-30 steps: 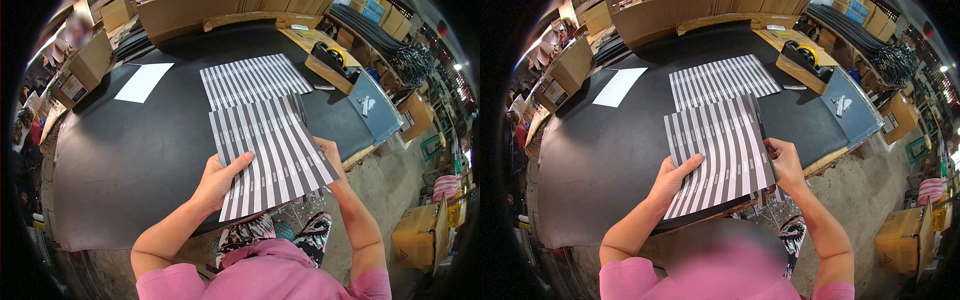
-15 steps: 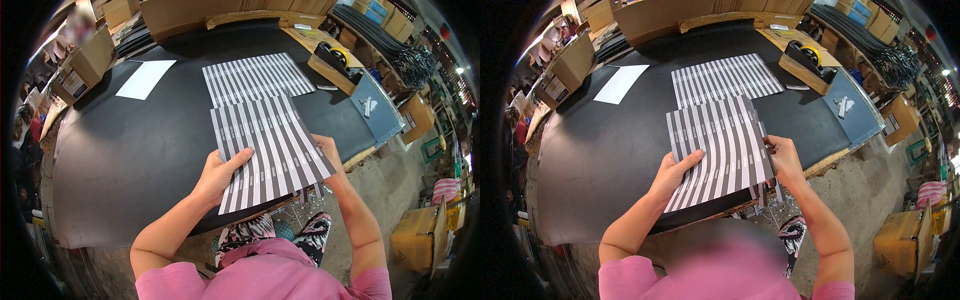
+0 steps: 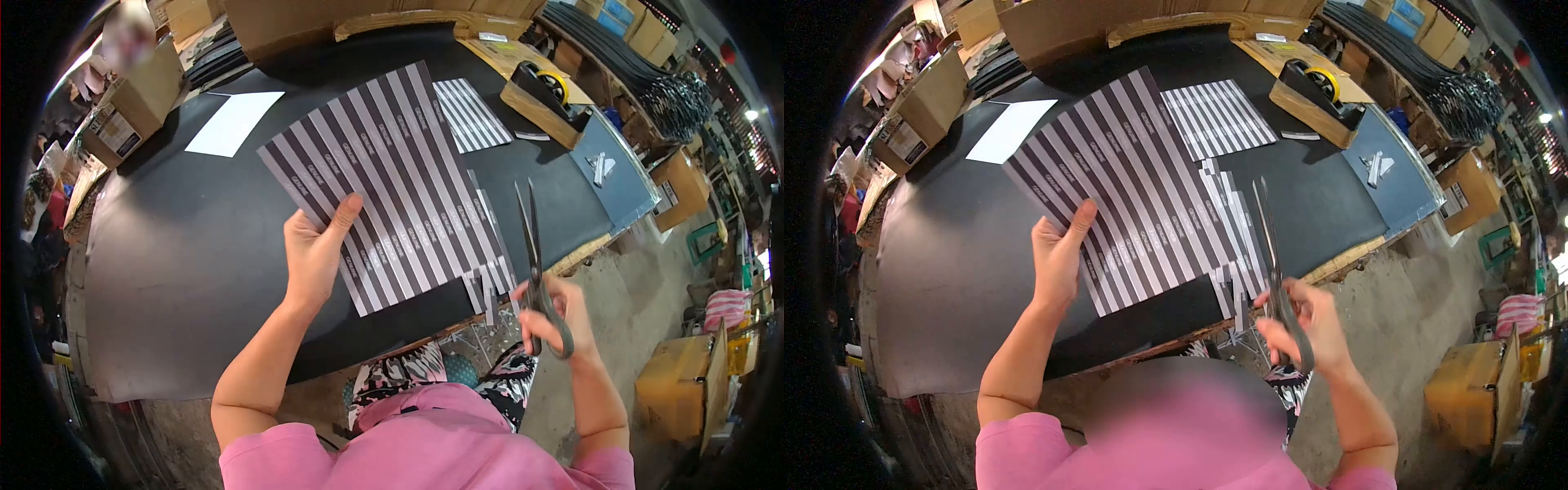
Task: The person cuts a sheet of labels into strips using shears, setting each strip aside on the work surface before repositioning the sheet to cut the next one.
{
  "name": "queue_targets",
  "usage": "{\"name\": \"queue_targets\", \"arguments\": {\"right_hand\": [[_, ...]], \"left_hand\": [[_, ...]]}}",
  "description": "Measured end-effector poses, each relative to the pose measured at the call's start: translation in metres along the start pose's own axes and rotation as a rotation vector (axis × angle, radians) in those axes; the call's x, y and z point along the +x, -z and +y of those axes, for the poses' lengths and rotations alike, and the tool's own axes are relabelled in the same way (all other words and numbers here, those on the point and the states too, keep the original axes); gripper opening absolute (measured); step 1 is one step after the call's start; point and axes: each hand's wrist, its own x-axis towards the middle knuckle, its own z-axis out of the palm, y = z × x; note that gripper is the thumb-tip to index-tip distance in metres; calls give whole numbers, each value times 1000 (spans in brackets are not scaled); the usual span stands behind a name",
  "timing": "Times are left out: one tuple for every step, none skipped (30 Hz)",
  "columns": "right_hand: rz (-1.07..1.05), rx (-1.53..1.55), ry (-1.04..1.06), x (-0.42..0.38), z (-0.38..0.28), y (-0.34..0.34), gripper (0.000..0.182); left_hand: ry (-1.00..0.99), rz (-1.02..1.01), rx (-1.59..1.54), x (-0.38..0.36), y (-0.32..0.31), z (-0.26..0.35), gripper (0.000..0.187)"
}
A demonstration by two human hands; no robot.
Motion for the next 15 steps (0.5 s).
{"name": "queue_targets", "arguments": {"right_hand": [[-10, 10, -24, -10, 8, -1, 23], [-18, 21, -50, -20, 15, -1, 25], [-28, 21, -95, -28, 21, -3, 27], [-23, 11, -156, -34, 26, -6, 28], [-27, 14, -149, -38, 29, -10, 29], [-30, 18, -138, -41, 32, -14, 30], [-15, -33, -139, -41, 38, -16, 33], [-5, -29, -144, -42, 38, -20, 33], [-13, -29, -164, -41, 38, -24, 34], [-24, -28, -181, -41, 39, -26, 34], [-33, -34, -175, -40, 42, -27, 35], [-33, -33, -173, -39, 41, -28, 35], [-39, -49, -153, -38, 40, -29, 34], [-45, -66, -134, -36, 38, -29, 34], [-48, -66, -134, -35, 37, -30, 34]], "left_hand": [[-41, 1, 17, 0, -1, 1, 26], [-29, -5, 16, -1, -1, 1, 26], [-56, -4, 21, -2, -3, 0, 26], [-81, -4, 24, -3, -3, -1, 26], [-60, -26, 50, -4, -3, -2, 25], [-51, -37, 46, -5, -3, -4, 25], [-33, -43, 78, -6, -4, -5, 25], [-16, -49, 110, -7, -5, -6, 25], [-12, -57, 111, -8, -6, -7, 25], [-12, -58, 88, -9, -7, -8, 25], [-14, -57, 66, -9, -7, -8, 24], [-16, -57, 67, -9, -8, -8, 24], [-2, -62, 83, -10, -8, -7, 24], [13, -66, 98, -10, -9, -7, 24], [5, -69, 93, -11, -9, -7, 25]]}}
